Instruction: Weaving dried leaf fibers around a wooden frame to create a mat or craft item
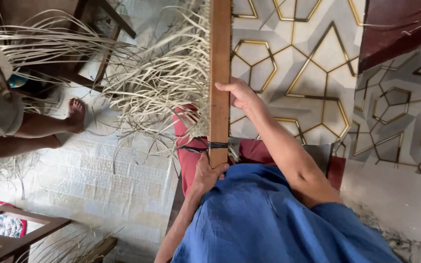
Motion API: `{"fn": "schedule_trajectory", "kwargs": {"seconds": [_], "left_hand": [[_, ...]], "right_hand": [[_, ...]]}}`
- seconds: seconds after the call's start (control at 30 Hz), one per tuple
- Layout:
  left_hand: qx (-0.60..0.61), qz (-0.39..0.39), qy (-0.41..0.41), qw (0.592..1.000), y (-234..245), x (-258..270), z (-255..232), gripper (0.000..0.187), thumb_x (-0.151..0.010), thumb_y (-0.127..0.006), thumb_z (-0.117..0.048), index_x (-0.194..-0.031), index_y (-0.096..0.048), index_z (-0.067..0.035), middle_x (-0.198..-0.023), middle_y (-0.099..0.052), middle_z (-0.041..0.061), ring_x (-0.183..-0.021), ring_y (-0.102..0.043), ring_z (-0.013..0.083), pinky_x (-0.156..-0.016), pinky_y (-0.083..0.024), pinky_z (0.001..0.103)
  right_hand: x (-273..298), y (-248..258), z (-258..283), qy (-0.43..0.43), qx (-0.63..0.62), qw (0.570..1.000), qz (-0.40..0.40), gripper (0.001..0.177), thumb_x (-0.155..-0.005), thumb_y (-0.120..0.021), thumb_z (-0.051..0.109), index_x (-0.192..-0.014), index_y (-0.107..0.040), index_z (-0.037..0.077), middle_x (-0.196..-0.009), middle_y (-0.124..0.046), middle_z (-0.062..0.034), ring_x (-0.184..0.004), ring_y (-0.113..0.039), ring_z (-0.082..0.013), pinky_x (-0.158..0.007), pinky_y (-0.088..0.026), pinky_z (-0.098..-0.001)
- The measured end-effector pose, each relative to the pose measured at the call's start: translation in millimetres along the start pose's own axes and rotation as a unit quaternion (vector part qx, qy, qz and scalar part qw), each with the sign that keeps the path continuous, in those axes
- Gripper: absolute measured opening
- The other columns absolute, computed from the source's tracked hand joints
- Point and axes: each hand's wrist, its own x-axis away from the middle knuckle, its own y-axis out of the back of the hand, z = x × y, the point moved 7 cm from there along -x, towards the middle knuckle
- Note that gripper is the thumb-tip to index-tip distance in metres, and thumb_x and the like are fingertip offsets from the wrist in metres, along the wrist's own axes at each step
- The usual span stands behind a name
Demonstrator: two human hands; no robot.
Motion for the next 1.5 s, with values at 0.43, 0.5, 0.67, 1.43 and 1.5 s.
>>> {"fn": "schedule_trajectory", "kwargs": {"seconds": [0.43,0.5,0.67,1.43,1.5], "left_hand": [[-0.003,0.129,0.065,0.990,-30.6,2.0,4.0,0.055,-0.083,-0.084,-0.007,-0.122,-0.048,0.009,-0.070,-0.066,0.020,-0.057,-0.073,0.0285,-0.062,-0.066,0.040],[-0.026,0.128,0.019,0.991,-28.5,1.4,-1.2,0.043,-0.082,-0.082,-0.003,-0.107,-0.048,0.007,-0.064,-0.064,0.019,-0.051,-0.071,0.0288,-0.056,-0.065,0.041],[-0.072,0.125,0.111,0.983,-30.1,6.6,-0.1,0.043,-0.085,-0.078,-0.015,-0.112,-0.046,-0.005,-0.105,-0.063,0.011,-0.063,-0.062,0.0165,-0.051,-0.056,0.027],[-0.178,0.135,0.092,0.970,-36.2,0.5,-5.5,0.054,-0.072,-0.079,-0.036,-0.111,-0.056,-0.007,-0.101,-0.067,0.008,-0.096,-0.066,0.0213,-0.080,-0.052,0.039],[-0.156,0.128,0.120,0.972,-36.2,2.3,-4.7,0.068,-0.069,-0.078,-0.042,-0.124,-0.057,-0.009,-0.115,-0.068,0.008,-0.108,-0.067,0.0231,-0.092,-0.052,0.037]], "right_hand": [[131.1,35.1,83.8,0.091,0.480,0.848,-0.204,0.086,-0.073,-0.089,0.072,-0.117,-0.059,0.004,-0.104,-0.064,-0.0203,-0.090,-0.071,-0.0348,-0.067,-0.059,-0.0482],[147.7,11.0,118.1,0.171,0.625,0.730,-0.218,0.097,-0.086,-0.076,0.063,-0.150,-0.041,-0.002,-0.138,-0.055,-0.0328,-0.129,-0.055,-0.0493,-0.107,-0.041,-0.0613],[48.0,33.1,152.2,0.491,0.584,0.630,-0.143,0.043,-0.112,-0.045,0.031,-0.144,-0.045,0.002,-0.139,-0.053,-0.0209,-0.124,-0.057,-0.0431,-0.097,-0.053,-0.0569],[9.4,16.9,126.8,0.410,0.672,0.581,-0.207,0.044,-0.123,-0.042,0.017,-0.164,-0.026,0.016,-0.168,-0.017,-0.0071,-0.160,-0.019,-0.0354,-0.140,-0.019,-0.0576],[8.8,23.1,116.8,0.517,0.643,0.546,-0.144,0.053,-0.127,-0.036,0.028,-0.168,-0.001,0.031,-0.173,0.003,0.0038,-0.165,-0.002,-0.0248,-0.146,-0.017,-0.0569]]}}
